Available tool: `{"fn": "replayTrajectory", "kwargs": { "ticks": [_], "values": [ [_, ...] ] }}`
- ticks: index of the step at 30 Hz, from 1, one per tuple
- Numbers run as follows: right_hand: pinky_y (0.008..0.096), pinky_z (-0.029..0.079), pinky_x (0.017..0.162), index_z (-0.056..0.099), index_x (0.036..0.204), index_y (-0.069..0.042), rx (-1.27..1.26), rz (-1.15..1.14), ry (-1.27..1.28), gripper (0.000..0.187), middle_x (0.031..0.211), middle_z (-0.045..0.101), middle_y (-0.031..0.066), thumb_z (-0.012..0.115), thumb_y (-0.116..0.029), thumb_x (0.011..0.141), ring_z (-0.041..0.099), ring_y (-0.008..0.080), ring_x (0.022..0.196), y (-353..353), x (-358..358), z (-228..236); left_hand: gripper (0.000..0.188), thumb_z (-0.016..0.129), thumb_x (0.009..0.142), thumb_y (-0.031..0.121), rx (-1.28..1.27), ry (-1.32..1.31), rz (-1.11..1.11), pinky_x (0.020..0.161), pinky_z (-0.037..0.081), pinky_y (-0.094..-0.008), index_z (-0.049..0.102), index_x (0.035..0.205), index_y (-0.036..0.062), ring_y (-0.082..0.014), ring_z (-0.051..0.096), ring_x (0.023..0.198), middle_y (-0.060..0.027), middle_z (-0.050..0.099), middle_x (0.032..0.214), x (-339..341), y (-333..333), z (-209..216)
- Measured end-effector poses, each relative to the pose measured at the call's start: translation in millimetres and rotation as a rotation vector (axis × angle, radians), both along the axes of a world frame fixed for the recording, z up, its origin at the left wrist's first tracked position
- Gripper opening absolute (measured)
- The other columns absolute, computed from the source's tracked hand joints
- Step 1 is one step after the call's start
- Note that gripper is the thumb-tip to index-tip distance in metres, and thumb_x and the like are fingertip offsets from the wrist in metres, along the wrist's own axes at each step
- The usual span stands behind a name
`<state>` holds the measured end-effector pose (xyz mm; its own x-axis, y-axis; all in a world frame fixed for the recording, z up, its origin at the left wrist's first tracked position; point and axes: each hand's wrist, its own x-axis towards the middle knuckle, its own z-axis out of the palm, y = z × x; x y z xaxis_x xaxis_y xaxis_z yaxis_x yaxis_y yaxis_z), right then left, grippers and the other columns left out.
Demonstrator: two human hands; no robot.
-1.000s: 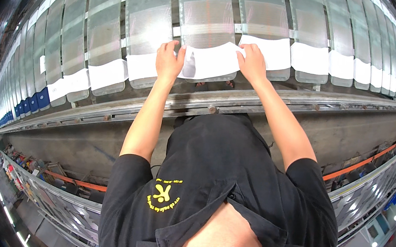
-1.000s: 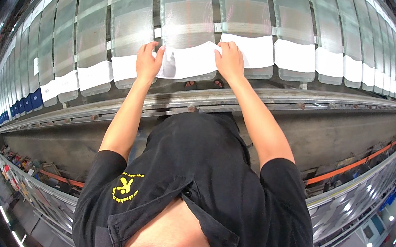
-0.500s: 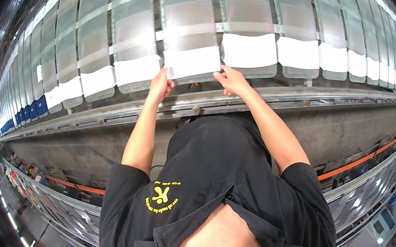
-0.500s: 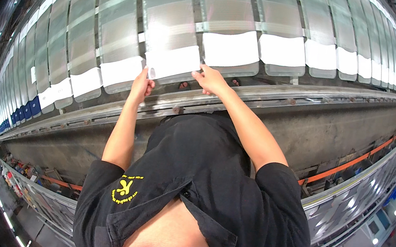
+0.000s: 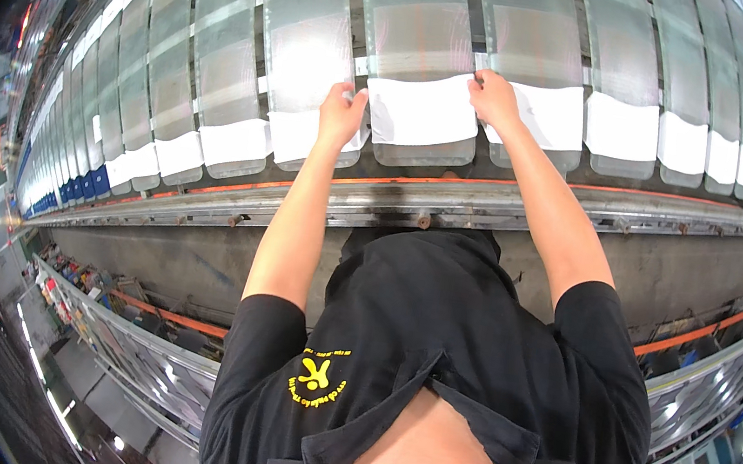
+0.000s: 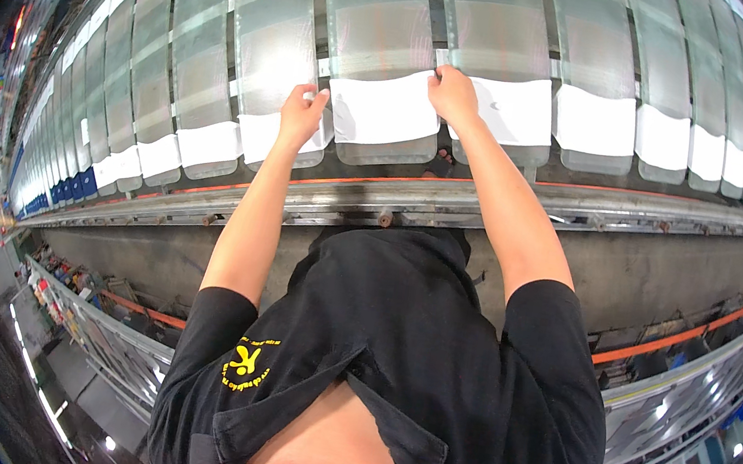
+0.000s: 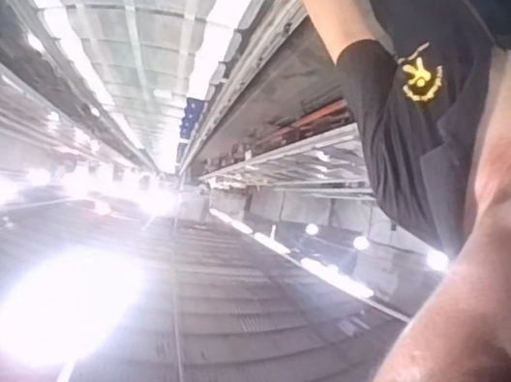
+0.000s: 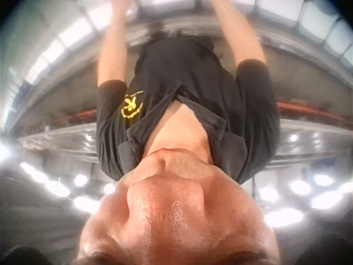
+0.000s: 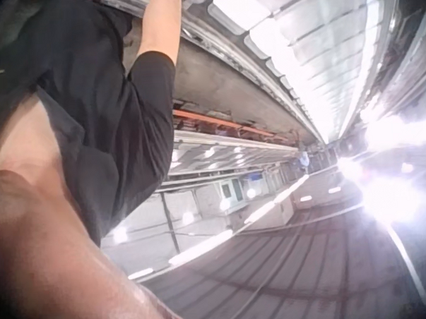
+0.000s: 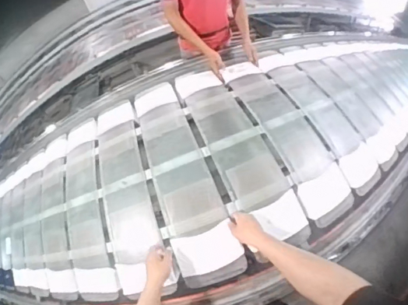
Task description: The person places white papers onto a row of stadium seats one by one, smoothing each paper with both hands. The person moves along the row, repeating the placement and smoothing action on successive seats.
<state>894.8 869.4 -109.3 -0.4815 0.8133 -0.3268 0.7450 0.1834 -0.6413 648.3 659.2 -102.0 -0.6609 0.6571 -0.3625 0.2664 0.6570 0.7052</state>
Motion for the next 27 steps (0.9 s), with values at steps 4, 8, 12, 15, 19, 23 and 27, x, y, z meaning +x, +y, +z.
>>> {"fn": "replayTrajectory", "kwargs": {
  "ticks": [4, 8, 12, 15, 19, 23, 27],
  "values": [
    [0.0511, 0.053, 0.082, 0.071, 0.106, -0.009, 0.009, 0.141, -0.102, 0.024, 0.103, 0.072, 0.0175, 0.063, -0.028, 0.095, 0.068, 0.0408, 0.097, 11.0, -1.7, 3.7, 0.045, 0.071, 0.091, 0.035, -0.072, 0.192, -0.109, 0.082, 0.055, -0.0423, 0.066, 0.122, 0.0026, -0.0313, 0.073, 0.089, -0.0183, 0.074, 0.092, -0.9, 24.4, -11.4],
    [0.0498, 0.052, 0.078, 0.065, 0.098, -0.005, 0.319, 0.219, 0.222, 0.017, 0.093, 0.069, 0.0153, 0.061, -0.021, 0.097, 0.067, 0.0377, 0.090, 0.2, 5.0, 24.9, 0.032, 0.070, 0.093, 0.034, -0.195, 0.208, -0.193, 0.081, 0.055, -0.0458, 0.070, 0.107, 0.0053, -0.0378, 0.071, 0.091, -0.0199, 0.074, 0.094, -6.9, 34.7, 2.1],
    [0.0464, 0.051, 0.077, 0.061, 0.102, -0.001, 0.016, 0.062, 0.437, 0.015, 0.093, 0.068, 0.0193, 0.058, -0.015, 0.100, 0.067, 0.0365, 0.087, -25.1, -7.8, 37.0, 0.020, 0.062, 0.099, 0.023, 0.135, 0.349, -0.270, 0.078, 0.053, -0.0495, 0.064, 0.101, 0.0039, -0.0412, 0.068, 0.086, -0.0194, 0.071, 0.091, -3.7, 36.3, 23.4],
    [0.0457, 0.051, 0.076, 0.057, 0.112, -0.002, -0.068, -0.081, 0.313, 0.022, 0.094, 0.067, 0.0224, 0.051, -0.022, 0.106, 0.067, 0.0396, 0.086, -40.2, -16.3, 30.7, 0.017, 0.057, 0.103, 0.021, 0.289, 0.173, -0.172, 0.075, 0.052, -0.0458, 0.058, 0.104, 0.0042, -0.0407, 0.066, 0.081, -0.0197, 0.067, 0.086, 17.1, 30.2, 26.8],
    [0.0469, 0.051, 0.078, 0.057, 0.113, -0.001, 0.063, -0.151, 0.320, 0.026, 0.098, 0.066, 0.0243, 0.046, -0.024, 0.108, 0.067, 0.0422, 0.090, -53.7, -22.4, 2.6, 0.024, 0.057, 0.105, 0.026, 0.230, -0.042, 0.067, 0.068, 0.050, -0.0397, 0.052, 0.110, 0.0034, -0.0280, 0.064, 0.074, -0.0161, 0.064, 0.080, 48.1, 26.7, 16.3],
    [0.0435, 0.054, 0.076, 0.062, 0.109, 0.001, -0.287, -0.196, 0.175, 0.056, 0.087, 0.071, 0.0218, 0.077, -0.049, 0.087, 0.071, 0.0368, 0.083, -64.4, -24.6, 22.5, 0.039, 0.068, 0.098, 0.035, 0.047, -0.162, 0.139, 0.066, 0.049, -0.0382, 0.055, 0.106, -0.0008, -0.0201, 0.060, 0.071, -0.0104, 0.063, 0.076, 64.1, 36.1, 20.6],
    [0.0401, 0.050, 0.065, 0.063, 0.089, 0.002, -0.353, -0.042, 0.260, 0.042, 0.075, 0.065, 0.0195, 0.071, -0.039, 0.092, 0.063, 0.0270, 0.067, -72.4, -18.7, 24.7, 0.040, 0.068, 0.096, 0.038, -0.019, -0.279, 0.009, 0.065, 0.045, -0.0314, 0.064, 0.095, -0.0018, -0.0105, 0.051, 0.068, -0.0022, 0.060, 0.074, 74.2, 24.7, 13.3]
  ]
}}
